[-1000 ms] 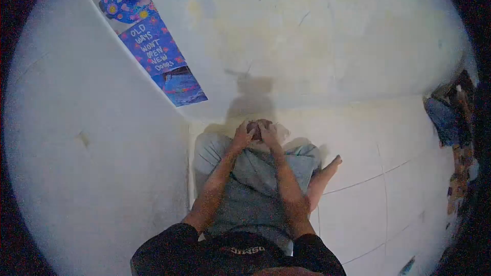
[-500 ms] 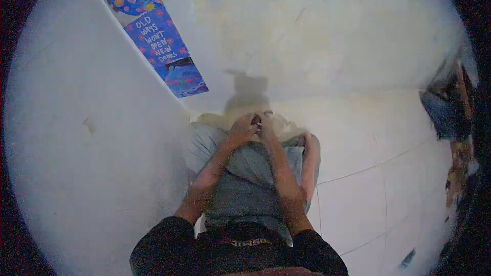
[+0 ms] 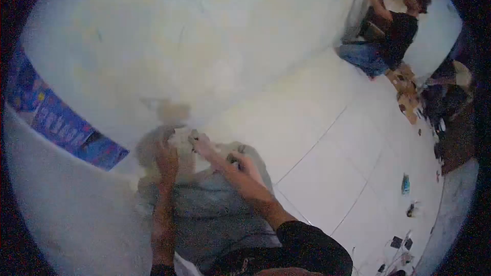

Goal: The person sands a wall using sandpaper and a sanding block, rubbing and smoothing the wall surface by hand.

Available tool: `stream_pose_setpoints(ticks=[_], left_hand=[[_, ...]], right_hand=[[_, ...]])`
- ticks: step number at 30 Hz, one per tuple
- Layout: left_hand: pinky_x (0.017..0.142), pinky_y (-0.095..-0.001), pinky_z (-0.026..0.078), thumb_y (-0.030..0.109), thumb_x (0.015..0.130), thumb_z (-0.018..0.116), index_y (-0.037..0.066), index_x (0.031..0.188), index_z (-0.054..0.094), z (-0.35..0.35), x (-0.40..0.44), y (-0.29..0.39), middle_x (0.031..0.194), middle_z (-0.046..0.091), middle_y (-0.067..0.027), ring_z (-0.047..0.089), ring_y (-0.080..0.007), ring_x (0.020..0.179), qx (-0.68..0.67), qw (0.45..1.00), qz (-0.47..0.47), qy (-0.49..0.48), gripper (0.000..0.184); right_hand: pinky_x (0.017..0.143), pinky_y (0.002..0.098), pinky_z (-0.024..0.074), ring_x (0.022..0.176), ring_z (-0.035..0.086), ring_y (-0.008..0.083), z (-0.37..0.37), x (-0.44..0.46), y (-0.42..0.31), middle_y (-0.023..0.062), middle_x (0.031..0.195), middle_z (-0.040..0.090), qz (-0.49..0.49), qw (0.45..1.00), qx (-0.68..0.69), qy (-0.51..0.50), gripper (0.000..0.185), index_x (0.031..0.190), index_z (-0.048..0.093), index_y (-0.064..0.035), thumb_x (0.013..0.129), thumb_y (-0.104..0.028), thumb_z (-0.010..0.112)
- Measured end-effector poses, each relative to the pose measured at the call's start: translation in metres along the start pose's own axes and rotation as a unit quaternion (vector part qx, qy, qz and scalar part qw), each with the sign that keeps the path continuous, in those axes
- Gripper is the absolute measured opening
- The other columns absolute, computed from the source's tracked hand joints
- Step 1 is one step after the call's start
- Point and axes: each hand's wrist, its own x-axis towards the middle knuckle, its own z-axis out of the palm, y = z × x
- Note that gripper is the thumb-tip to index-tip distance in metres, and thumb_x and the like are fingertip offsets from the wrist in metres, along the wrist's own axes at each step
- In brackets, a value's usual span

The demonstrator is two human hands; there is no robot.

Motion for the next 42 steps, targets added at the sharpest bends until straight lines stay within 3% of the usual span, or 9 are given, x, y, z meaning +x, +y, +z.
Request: stream_pose_setpoints(ticks=[2,5,12,20,28,32,36,39,42], left_hand=[[0.127,-0.0520,0.020,0.030,0.100,0.059,0.000,0.155,0.042,0.011,-0.004,-0.021,0.160,0.041,-0.0217,0.031,-0.0413,0.151,0.151,0.954,0.253,0.047,0.064],[0.127,-0.0518,0.020,0.023,0.102,0.055,-0.003,0.154,0.040,0.033,-0.029,-0.040,0.161,0.039,-0.0238,0.029,-0.0438,0.151,0.267,0.889,0.368,-0.050,0.061],[0.127,-0.0542,0.019,0.001,0.097,0.052,-0.004,0.155,0.037,0.040,-0.012,-0.065,0.163,0.035,-0.0227,0.026,-0.0418,0.154,0.231,0.938,0.252,-0.062,0.061],[0.127,-0.0544,0.023,0.002,0.091,0.057,-0.002,0.156,0.037,0.003,0.056,-0.054,0.164,0.034,-0.0204,0.031,-0.0403,0.152,0.373,0.768,0.508,-0.117,0.068],[0.124,-0.0437,0.033,0.005,0.092,0.057,0.002,0.152,0.046,0.020,0.130,-0.068,0.157,0.046,-0.0155,0.044,-0.0330,0.145,0.283,0.845,0.386,-0.238,0.061],[0.123,-0.0432,0.034,0.004,0.093,0.053,0.004,0.150,0.048,0.023,0.107,0.030,0.156,0.049,-0.0141,0.045,-0.0332,0.144,0.155,0.908,0.277,-0.275,0.057],[0.122,-0.0437,0.034,0.002,0.093,0.053,0.004,0.151,0.047,0.047,0.119,-0.017,0.155,0.049,-0.0140,0.045,-0.0338,0.144,0.213,0.873,0.399,-0.182,0.058],[0.122,-0.0437,0.035,0.003,0.094,0.052,0.007,0.152,0.046,0.004,0.103,-0.028,0.156,0.048,-0.0141,0.046,-0.0332,0.144,0.191,0.899,0.306,-0.248,0.058],[0.122,-0.0444,0.036,0.006,0.096,0.053,0.011,0.153,0.046,-0.042,0.093,-0.089,0.158,0.046,-0.0135,0.045,-0.0337,0.144,0.368,0.818,0.400,-0.189,0.058]], right_hand=[[0.102,0.0391,0.0456,0.109,0.066,0.0270,-0.011,-0.005,-0.006,0.0156,0.110,0.069,-0.003,1.000,-0.008,0.004,0.031,0.120,0.064,-0.0015,0.095,-0.019,0.065],[0.104,0.0397,0.0441,0.110,0.066,0.0279,-0.014,-0.029,-0.023,0.0167,0.110,0.070,-0.011,1.000,-0.009,-0.009,0.030,0.118,0.065,-0.0007,0.094,-0.018,0.066],[0.110,0.0413,0.0408,0.113,0.066,0.0300,-0.074,-0.117,-0.081,0.0194,0.109,0.070,-0.018,0.999,-0.029,-0.003,0.027,0.114,0.066,0.0011,0.091,-0.014,0.068],[0.116,0.0431,0.0370,0.116,0.066,0.0325,-0.113,-0.169,-0.103,0.0225,0.108,0.071,-0.013,0.996,-0.078,0.048,0.024,0.109,0.067,0.0032,0.089,-0.010,0.070],[0.122,0.0446,0.0326,0.117,0.066,0.0374,-0.125,-0.140,-0.145,0.0267,0.103,0.071,-0.082,0.991,-0.070,0.079,0.023,0.103,0.067,0.0060,0.086,-0.007,0.071],[0.114,0.0460,0.0408,0.115,0.064,0.0411,-0.108,-0.130,-0.054,0.0260,0.110,0.070,0.104,0.952,0.271,0.093,0.027,0.109,0.070,0.0030,0.088,-0.014,0.068],[0.112,0.0475,0.0439,0.129,0.060,0.0392,-0.135,-0.140,-0.166,0.0226,0.118,0.071,-0.040,0.988,-0.143,0.051,0.024,0.105,0.070,-0.0035,0.084,-0.013,0.070],[0.112,0.0457,0.0447,0.127,0.062,0.0388,-0.133,-0.141,-0.162,0.0222,0.117,0.071,-0.055,0.989,-0.121,0.069,0.025,0.105,0.071,-0.0036,0.081,-0.011,0.071],[0.112,0.0438,0.0444,0.121,0.064,0.0390,-0.128,-0.140,-0.136,0.0224,0.113,0.071,-0.067,0.986,-0.118,0.094,0.024,0.102,0.070,-0.0038,0.079,-0.009,0.071]])
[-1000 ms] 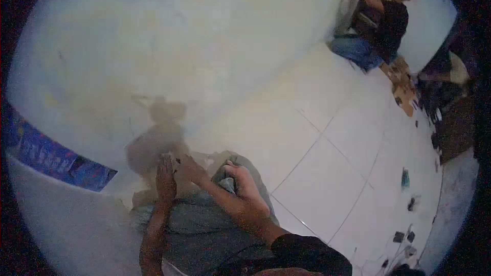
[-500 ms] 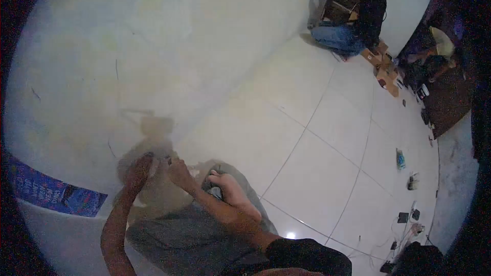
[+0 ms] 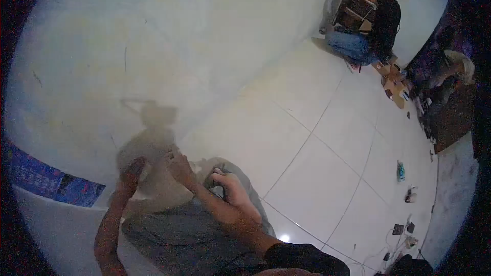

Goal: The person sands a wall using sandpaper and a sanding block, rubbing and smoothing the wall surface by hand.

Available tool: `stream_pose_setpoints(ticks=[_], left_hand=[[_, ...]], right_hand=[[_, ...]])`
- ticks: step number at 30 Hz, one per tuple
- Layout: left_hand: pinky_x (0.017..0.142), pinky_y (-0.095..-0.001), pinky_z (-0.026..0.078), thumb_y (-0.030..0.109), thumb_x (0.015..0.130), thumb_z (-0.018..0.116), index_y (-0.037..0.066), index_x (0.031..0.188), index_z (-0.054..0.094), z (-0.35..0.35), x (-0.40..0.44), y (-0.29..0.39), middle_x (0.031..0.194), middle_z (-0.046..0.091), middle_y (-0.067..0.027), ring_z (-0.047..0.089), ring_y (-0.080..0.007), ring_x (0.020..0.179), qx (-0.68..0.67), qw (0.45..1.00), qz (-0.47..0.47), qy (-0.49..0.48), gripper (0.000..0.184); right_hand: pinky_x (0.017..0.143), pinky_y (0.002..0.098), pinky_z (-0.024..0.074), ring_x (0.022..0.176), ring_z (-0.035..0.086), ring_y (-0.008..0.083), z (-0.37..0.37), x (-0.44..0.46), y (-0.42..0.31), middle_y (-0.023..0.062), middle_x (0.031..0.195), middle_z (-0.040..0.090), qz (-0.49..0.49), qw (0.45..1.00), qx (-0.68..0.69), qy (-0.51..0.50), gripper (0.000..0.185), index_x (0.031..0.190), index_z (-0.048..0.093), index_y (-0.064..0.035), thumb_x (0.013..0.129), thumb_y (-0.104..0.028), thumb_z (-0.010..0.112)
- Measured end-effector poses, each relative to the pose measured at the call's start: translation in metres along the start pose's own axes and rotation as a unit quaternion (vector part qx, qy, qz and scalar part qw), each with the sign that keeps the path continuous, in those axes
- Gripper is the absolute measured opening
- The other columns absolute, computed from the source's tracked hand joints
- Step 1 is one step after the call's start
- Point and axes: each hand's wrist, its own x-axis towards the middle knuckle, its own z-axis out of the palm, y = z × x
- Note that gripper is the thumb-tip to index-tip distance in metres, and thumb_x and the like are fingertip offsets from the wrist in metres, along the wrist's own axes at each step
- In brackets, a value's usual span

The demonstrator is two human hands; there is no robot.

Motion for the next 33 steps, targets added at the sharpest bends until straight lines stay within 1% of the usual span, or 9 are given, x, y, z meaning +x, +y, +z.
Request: stream_pose_setpoints(ticks=[3,6,8,17,24,26,28,32,33], left_hand=[[0.121,-0.0456,0.036,0.010,0.098,0.052,0.014,0.154,0.046,-0.032,-0.026,0.000,0.158,0.046,-0.0128,0.045,-0.0347,0.144,-0.236,0.956,-0.136,-0.107,0.056],[0.121,-0.0467,0.035,0.012,0.099,0.052,0.011,0.154,0.045,-0.033,-0.018,0.006,0.158,0.046,-0.0124,0.045,-0.0357,0.144,-0.219,0.964,-0.122,-0.088,0.055],[0.121,-0.0468,0.035,0.013,0.100,0.052,0.007,0.152,0.047,-0.012,0.009,0.014,0.157,0.047,-0.0136,0.045,-0.0358,0.143,-0.076,0.995,-0.048,-0.035,0.053],[0.118,-0.0452,0.039,0.013,0.102,0.050,0.003,0.146,0.052,0.007,0.134,0.059,0.151,0.053,-0.0165,0.049,-0.0359,0.140,-0.118,0.981,0.037,0.148,0.046],[0.116,-0.0459,0.041,0.012,0.101,0.048,0.005,0.150,0.048,-0.017,0.012,0.015,0.150,0.055,-0.0165,0.053,-0.0374,0.136,-0.107,0.992,-0.062,0.003,0.049],[0.118,-0.0467,0.039,0.011,0.101,0.048,0.008,0.153,0.045,-0.025,-0.036,0.008,0.152,0.053,-0.0159,0.052,-0.0369,0.137,-0.033,0.995,-0.082,-0.056,0.053],[0.120,-0.0471,0.036,0.011,0.101,0.048,0.009,0.156,0.042,-0.047,-0.070,0.004,0.155,0.050,-0.0151,0.048,-0.0357,0.141,-0.057,0.994,-0.075,-0.060,0.055],[0.123,-0.0455,0.031,0.015,0.103,0.044,0.009,0.156,0.042,-0.078,-0.043,0.027,0.158,0.046,-0.0145,0.043,-0.0326,0.146,-0.275,0.923,-0.243,-0.113,0.053],[0.123,-0.0447,0.031,0.019,0.106,0.043,0.009,0.155,0.044,-0.102,-0.022,0.046,0.157,0.048,-0.0150,0.045,-0.0321,0.145,-0.340,0.886,-0.297,-0.104,0.050]], right_hand=[[0.116,0.0426,0.0415,0.106,0.066,0.0405,0.024,-0.007,0.058,0.0238,0.107,0.070,0.002,1.000,-0.030,0.010,0.016,0.095,0.067,-0.0040,0.080,-0.006,0.072],[0.113,0.0409,0.0428,0.101,0.067,0.0426,0.012,0.004,0.040,0.0217,0.089,0.069,-0.021,0.999,-0.009,-0.032,0.019,0.092,0.065,-0.0041,0.076,-0.008,0.075],[0.112,0.0420,0.0432,0.103,0.066,0.0419,0.015,0.010,0.035,0.0214,0.093,0.068,-0.026,0.998,0.000,-0.051,0.020,0.096,0.064,-0.0037,0.078,-0.008,0.073],[0.108,0.0469,0.0448,0.112,0.062,0.0391,0.079,0.029,0.056,0.0199,0.111,0.066,0.014,0.996,0.014,-0.091,0.028,0.114,0.062,-0.0017,0.086,-0.007,0.063],[0.104,0.0507,0.0460,0.119,0.060,0.0369,0.181,0.111,0.103,0.0188,0.125,0.063,0.062,0.986,-0.113,-0.110,0.035,0.127,0.060,-0.0002,0.093,-0.006,0.055],[0.102,0.0521,0.0458,0.119,0.059,0.0372,0.212,0.094,0.142,0.0194,0.124,0.062,-0.094,0.956,-0.261,-0.093,0.036,0.128,0.060,-0.0003,0.094,-0.009,0.056],[0.099,0.0537,0.0451,0.116,0.059,0.0384,0.229,0.071,0.171,0.0208,0.119,0.061,-0.301,0.823,-0.479,0.047,0.035,0.125,0.059,-0.0009,0.093,-0.015,0.060],[0.100,0.0554,0.0425,0.118,0.055,0.0431,0.247,0.087,0.221,0.0291,0.123,0.058,-0.121,0.984,-0.132,0.014,0.043,0.129,0.054,0.0007,0.090,-0.018,0.061],[0.099,0.0563,0.0424,0.115,0.055,0.0446,0.255,0.090,0.251,0.0286,0.121,0.058,-0.230,0.939,-0.255,0.031,0.038,0.123,0.059,0.0013,0.090,-0.017,0.060]])
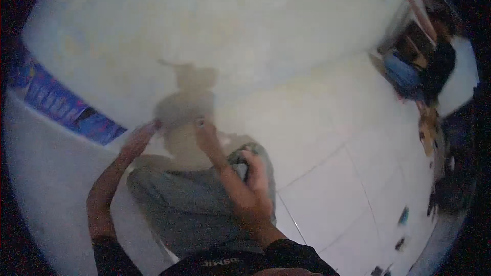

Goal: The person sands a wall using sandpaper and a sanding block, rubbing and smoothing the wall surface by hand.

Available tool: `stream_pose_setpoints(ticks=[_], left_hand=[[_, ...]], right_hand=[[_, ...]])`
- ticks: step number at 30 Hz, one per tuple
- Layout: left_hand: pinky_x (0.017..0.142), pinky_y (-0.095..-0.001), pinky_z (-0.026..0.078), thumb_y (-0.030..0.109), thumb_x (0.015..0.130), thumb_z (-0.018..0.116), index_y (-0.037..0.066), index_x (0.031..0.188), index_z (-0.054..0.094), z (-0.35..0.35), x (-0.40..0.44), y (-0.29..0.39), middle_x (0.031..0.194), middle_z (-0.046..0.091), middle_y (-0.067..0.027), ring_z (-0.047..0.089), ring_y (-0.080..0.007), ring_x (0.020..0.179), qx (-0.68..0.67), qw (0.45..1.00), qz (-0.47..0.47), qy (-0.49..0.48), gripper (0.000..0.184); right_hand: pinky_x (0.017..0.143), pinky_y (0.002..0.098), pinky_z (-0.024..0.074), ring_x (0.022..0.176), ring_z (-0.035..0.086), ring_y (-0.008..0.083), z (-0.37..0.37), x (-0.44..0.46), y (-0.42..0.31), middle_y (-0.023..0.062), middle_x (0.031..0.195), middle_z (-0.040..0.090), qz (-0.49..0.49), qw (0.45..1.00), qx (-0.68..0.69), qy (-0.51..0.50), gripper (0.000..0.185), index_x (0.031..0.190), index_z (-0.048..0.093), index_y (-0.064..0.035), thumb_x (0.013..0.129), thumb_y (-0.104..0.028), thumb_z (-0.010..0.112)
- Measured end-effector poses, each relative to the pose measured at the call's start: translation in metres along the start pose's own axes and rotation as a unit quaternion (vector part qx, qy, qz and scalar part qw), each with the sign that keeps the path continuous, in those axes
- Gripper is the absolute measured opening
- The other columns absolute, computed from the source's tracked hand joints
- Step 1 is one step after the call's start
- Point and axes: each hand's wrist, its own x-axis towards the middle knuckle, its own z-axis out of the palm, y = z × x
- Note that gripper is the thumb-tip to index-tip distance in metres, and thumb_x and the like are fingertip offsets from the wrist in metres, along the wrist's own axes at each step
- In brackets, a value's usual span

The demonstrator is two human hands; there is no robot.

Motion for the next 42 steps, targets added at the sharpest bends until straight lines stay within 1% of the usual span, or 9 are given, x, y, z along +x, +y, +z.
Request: stream_pose_setpoints(ticks=[7,21,25,28,29,30,33,36,42], left_hand=[[0.123,-0.0458,0.033,0.029,0.105,0.050,0.011,0.157,0.042,0.078,0.119,0.025,0.160,0.044,-0.0113,0.045,-0.0308,0.145,0.226,0.955,0.186,0.052,0.055],[0.120,-0.0457,0.037,0.030,0.105,0.050,0.011,0.152,0.048,0.043,0.061,-0.031,0.158,0.047,-0.0120,0.049,-0.0340,0.141,-0.063,0.991,0.122,0.005,0.050],[0.115,-0.0454,0.040,0.034,0.109,0.044,0.014,0.155,0.047,0.021,0.025,-0.086,0.153,0.053,-0.0181,0.057,-0.0370,0.131,0.135,0.984,0.119,0.008,0.050],[0.113,-0.0487,0.043,0.018,0.101,0.052,0.017,0.158,0.042,0.026,0.034,-0.145,0.153,0.051,-0.0182,0.059,-0.0394,0.125,0.399,0.894,0.199,0.038,0.057],[0.113,-0.0487,0.043,0.018,0.101,0.052,0.017,0.158,0.042,0.030,0.040,-0.147,0.153,0.051,-0.0182,0.059,-0.0394,0.125,0.402,0.893,0.201,0.038,0.057],[0.115,-0.0474,0.041,0.012,0.097,0.053,0.014,0.156,0.044,0.033,0.044,-0.139,0.154,0.050,-0.0155,0.055,-0.0365,0.132,0.373,0.905,0.201,0.038,0.060],[0.117,-0.0460,0.040,0.006,0.093,0.054,0.012,0.153,0.046,0.056,0.064,-0.088,0.157,0.048,-0.0117,0.050,-0.0324,0.139,0.339,0.908,0.238,0.065,0.061],[0.117,-0.0462,0.040,0.006,0.094,0.056,0.011,0.152,0.047,0.091,0.109,-0.050,0.157,0.047,-0.0103,0.048,-0.0307,0.141,0.311,0.908,0.267,0.084,0.059],[0.117,-0.0474,0.040,0.006,0.094,0.058,0.007,0.152,0.045,0.095,0.122,0.029,0.157,0.047,-0.0117,0.047,-0.0307,0.142,0.231,0.929,0.273,0.093,0.059]], right_hand=[[0.086,0.0464,0.0542,0.102,0.069,0.0335,-0.147,0.098,-0.059,0.0182,0.112,0.069,0.335,0.892,0.294,-0.072,0.031,0.120,0.062,-0.0025,0.096,-0.022,0.063],[0.095,0.0494,0.0496,0.111,0.061,0.0328,-0.173,-0.029,-0.069,0.0192,0.118,0.067,0.174,0.966,0.123,-0.145,0.027,0.122,0.064,-0.0070,0.100,-0.021,0.059],[0.103,0.0557,0.0462,0.126,0.056,0.0392,-0.086,0.053,-0.033,0.0216,0.128,0.064,0.014,0.968,-0.098,-0.231,0.025,0.120,0.064,-0.0085,0.098,-0.020,0.058],[0.100,0.0586,0.0469,0.127,0.054,0.0408,-0.098,0.074,-0.052,0.0200,0.126,0.065,0.360,0.885,0.224,-0.194,0.031,0.124,0.062,-0.0107,0.096,-0.023,0.061],[0.099,0.0577,0.0477,0.122,0.057,0.0412,-0.086,0.049,-0.047,0.0216,0.125,0.064,0.179,0.976,0.099,-0.070,0.032,0.125,0.061,-0.0089,0.096,-0.024,0.061],[0.098,0.0568,0.0485,0.118,0.060,0.0415,-0.074,0.035,-0.043,0.0232,0.125,0.064,-0.015,0.997,-0.035,0.060,0.034,0.126,0.060,-0.0071,0.097,-0.025,0.061],[0.100,0.0531,0.0495,0.113,0.063,0.0425,-0.135,0.076,-0.079,0.0280,0.125,0.062,0.254,0.941,0.208,-0.084,0.034,0.125,0.058,-0.0019,0.097,-0.020,0.061],[0.100,0.0510,0.0497,0.112,0.062,0.0427,-0.072,0.050,-0.055,0.0305,0.126,0.060,0.057,0.979,-0.134,-0.143,0.034,0.126,0.057,0.0014,0.098,-0.017,0.060],[0.097,0.0531,0.0495,0.111,0.062,0.0416,-0.060,0.058,-0.029,0.0252,0.123,0.061,0.150,0.975,0.094,-0.138,0.033,0.123,0.060,0.0013,0.096,-0.018,0.060]])
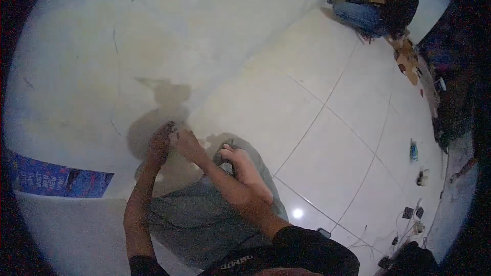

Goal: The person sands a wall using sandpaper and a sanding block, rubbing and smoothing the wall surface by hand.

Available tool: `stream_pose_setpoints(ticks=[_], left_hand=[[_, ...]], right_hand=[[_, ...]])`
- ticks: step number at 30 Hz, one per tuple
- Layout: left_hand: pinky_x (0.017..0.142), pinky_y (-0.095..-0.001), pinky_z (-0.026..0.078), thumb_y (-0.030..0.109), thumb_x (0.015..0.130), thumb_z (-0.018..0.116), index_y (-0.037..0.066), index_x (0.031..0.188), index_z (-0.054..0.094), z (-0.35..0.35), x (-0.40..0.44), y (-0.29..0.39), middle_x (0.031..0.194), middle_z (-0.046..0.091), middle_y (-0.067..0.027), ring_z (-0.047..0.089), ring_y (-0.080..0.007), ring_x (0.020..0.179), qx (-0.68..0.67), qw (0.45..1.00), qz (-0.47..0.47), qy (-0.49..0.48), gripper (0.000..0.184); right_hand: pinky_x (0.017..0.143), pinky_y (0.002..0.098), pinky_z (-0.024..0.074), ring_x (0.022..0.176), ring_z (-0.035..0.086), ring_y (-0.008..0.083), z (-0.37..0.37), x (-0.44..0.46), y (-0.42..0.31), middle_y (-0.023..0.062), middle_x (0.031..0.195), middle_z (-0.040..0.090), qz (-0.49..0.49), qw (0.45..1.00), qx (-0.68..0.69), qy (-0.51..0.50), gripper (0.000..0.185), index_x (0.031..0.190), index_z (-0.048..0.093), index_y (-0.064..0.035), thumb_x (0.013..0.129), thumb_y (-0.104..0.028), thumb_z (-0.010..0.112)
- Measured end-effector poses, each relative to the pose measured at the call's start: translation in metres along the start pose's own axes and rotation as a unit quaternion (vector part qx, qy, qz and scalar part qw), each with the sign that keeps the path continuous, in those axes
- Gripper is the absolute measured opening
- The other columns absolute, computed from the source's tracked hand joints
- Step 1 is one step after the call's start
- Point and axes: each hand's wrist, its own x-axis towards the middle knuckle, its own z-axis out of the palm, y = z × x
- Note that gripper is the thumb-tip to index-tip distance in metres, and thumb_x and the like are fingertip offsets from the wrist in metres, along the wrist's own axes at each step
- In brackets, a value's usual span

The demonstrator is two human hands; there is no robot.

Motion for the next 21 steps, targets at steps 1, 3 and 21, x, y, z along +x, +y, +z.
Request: stream_pose_setpoints(ticks=[1,3,21], left_hand=[[0.117,-0.0476,0.040,0.006,0.094,0.058,0.006,0.152,0.045,0.004,-0.003,-0.001,0.157,0.046,-0.0122,0.047,-0.0316,0.142,-0.020,1.000,0.002,0.022,0.059],[0.117,-0.0479,0.040,0.004,0.095,0.056,0.006,0.153,0.044,0.004,-0.008,-0.009,0.157,0.047,-0.0130,0.047,-0.0329,0.142,-0.044,0.999,-0.026,-0.006,0.059],[0.117,-0.0451,0.039,0.009,0.096,0.053,0.008,0.146,0.054,-0.027,-0.137,-0.065,0.155,0.048,-0.0139,0.046,-0.0348,0.141,0.054,0.994,-0.055,-0.071,0.050]], right_hand=[[0.097,0.0533,0.0494,0.111,0.062,0.0416,-0.005,0.001,-0.002,0.0247,0.123,0.062,0.021,0.999,0.015,-0.037,0.033,0.123,0.060,0.0015,0.096,-0.018,0.060],[0.098,0.0536,0.0491,0.112,0.062,0.0422,-0.014,-0.002,-0.011,0.0251,0.123,0.062,0.011,0.999,-0.011,-0.050,0.034,0.124,0.060,0.0003,0.097,-0.020,0.060],[0.107,0.0529,0.0469,0.116,0.061,0.0443,-0.046,-0.004,-0.049,0.0194,0.131,0.060,0.003,0.993,-0.041,-0.115,0.037,0.131,0.060,-0.0061,0.103,-0.031,0.056]])
